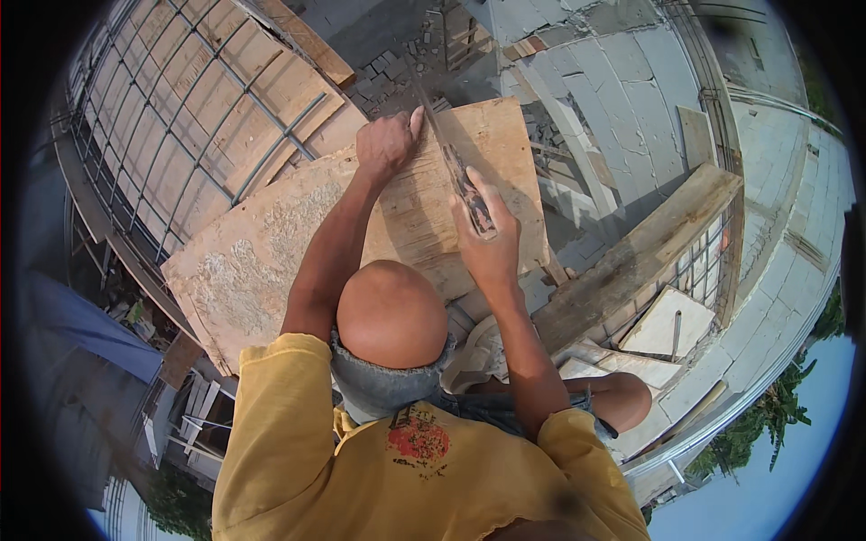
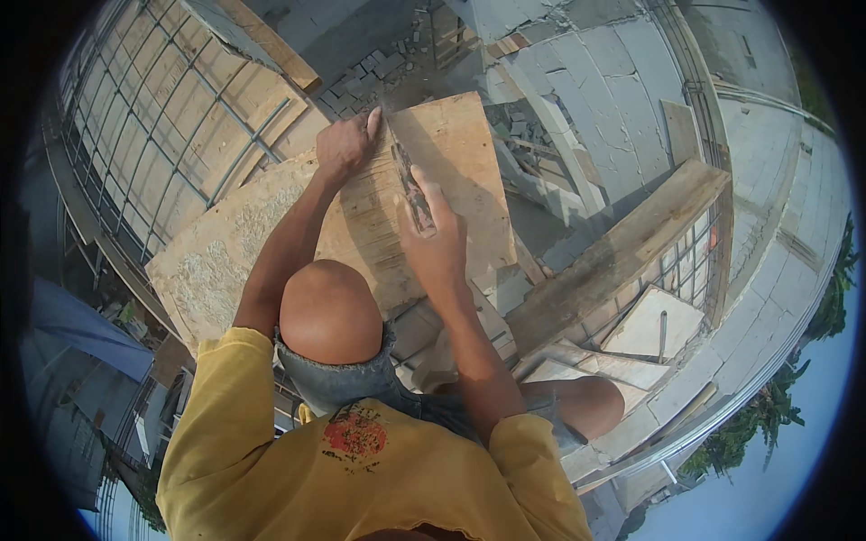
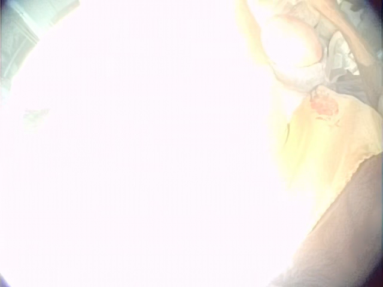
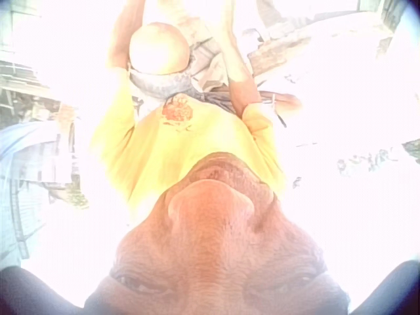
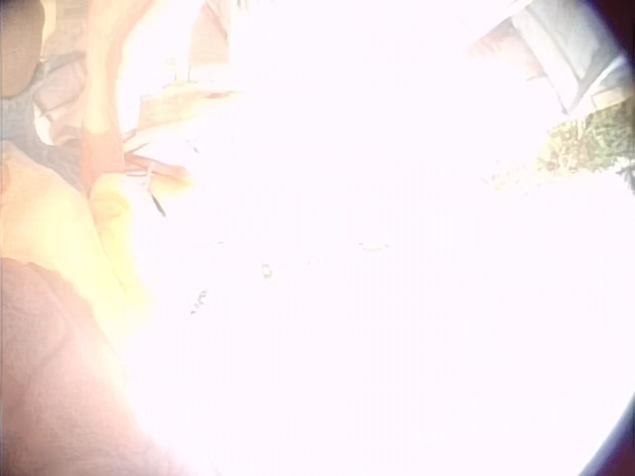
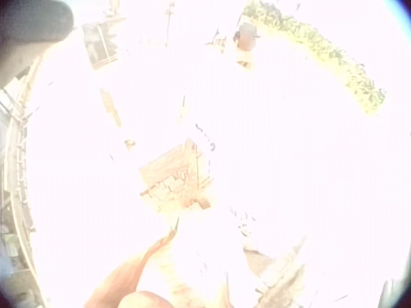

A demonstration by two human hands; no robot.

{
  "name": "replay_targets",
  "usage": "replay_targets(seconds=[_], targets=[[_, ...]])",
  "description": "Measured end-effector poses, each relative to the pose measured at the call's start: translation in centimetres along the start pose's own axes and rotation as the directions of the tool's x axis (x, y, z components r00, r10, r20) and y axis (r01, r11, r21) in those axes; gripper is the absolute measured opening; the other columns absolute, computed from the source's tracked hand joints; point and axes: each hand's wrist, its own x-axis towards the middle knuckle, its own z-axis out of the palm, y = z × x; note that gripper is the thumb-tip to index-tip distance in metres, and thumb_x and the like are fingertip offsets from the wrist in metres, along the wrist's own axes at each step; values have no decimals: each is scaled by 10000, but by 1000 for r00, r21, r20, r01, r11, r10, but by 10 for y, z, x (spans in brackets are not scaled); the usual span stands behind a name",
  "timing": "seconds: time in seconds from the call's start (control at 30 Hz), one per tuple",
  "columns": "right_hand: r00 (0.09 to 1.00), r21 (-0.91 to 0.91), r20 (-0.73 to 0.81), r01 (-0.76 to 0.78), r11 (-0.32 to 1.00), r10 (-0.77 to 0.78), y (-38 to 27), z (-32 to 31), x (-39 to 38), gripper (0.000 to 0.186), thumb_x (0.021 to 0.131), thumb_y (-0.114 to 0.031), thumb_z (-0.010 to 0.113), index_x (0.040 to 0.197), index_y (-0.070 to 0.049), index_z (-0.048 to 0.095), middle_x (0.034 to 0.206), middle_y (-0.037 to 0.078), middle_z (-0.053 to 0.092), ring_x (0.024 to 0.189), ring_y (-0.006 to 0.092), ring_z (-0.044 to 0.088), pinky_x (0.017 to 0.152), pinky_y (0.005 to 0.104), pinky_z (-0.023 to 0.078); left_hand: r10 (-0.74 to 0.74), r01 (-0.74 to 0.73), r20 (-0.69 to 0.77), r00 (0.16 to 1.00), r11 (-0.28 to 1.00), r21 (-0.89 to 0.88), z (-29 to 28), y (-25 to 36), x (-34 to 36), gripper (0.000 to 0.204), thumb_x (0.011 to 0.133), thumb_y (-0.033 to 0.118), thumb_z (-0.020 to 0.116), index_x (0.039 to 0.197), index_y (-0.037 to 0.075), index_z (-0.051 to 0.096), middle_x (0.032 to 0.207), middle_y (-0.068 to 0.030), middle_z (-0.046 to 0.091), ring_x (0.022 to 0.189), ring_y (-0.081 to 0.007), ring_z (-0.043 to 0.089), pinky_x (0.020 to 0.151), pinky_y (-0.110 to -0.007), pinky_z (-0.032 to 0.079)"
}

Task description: Measure and saw a piece of plywood while standing on a rebar support structure at a construction site.

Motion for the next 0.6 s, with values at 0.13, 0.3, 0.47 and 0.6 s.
replay_targets(seconds=[0.13, 0.3, 0.47, 0.6], targets=[[977, 87, 0, -211, 974, 212, 3, -2, -27, 429, 965, -94, 733, 1367, 3, 620, 1131, 166, 739, 949, 165, 692, 872, 328, 550, -24, 23, 63, 998, 999, 24, -1, 2, -7, 658, 1069, 567, 358, 921, 76, 771, 860, -228, 749, 844, -408, 739, 759, -514, 570], [999, -148, -36, -39, 988, 34, -27, -82, -195, 499, 906, 22, 745, 1375, 65, 580, 1170, 258, 732, 1041, 202, 741, 893, 325, 568, -23, 24, -6, 1000, 1000, 18, 10, -3, -1, 666, 1070, 573, 353, 912, 76, 767, 859, -214, 751, 842, -400, 736, 752, -502, 570], [997, 89, -25, 76, 993, -74, 14, 8, -7, 428, 963, -81, 705, 1377, -32, 610, 1087, 214, 734, 930, 318, 732, 801, 372, 547, -15, 14, 21, 1000, 1000, 12, -1, 2, -3, 668, 1074, 564, 344, 913, 73, 767, 866, -216, 750, 844, -408, 732, 760, -507, 566], [999, 168, -42, 26, 985, -19, 31, 19, -5, 447, 962, -91, 734, 1376, 21, 609, 1115, 161, 719, 951, 126, 652, 853, 290, 529, -31, 29, 105, 994, 999, 19, -6, 6, -9, 664, 1072, 562, 351, 905, 71, 766, 878, -227, 748, 849, -416, 730, 771, -513, 562]])
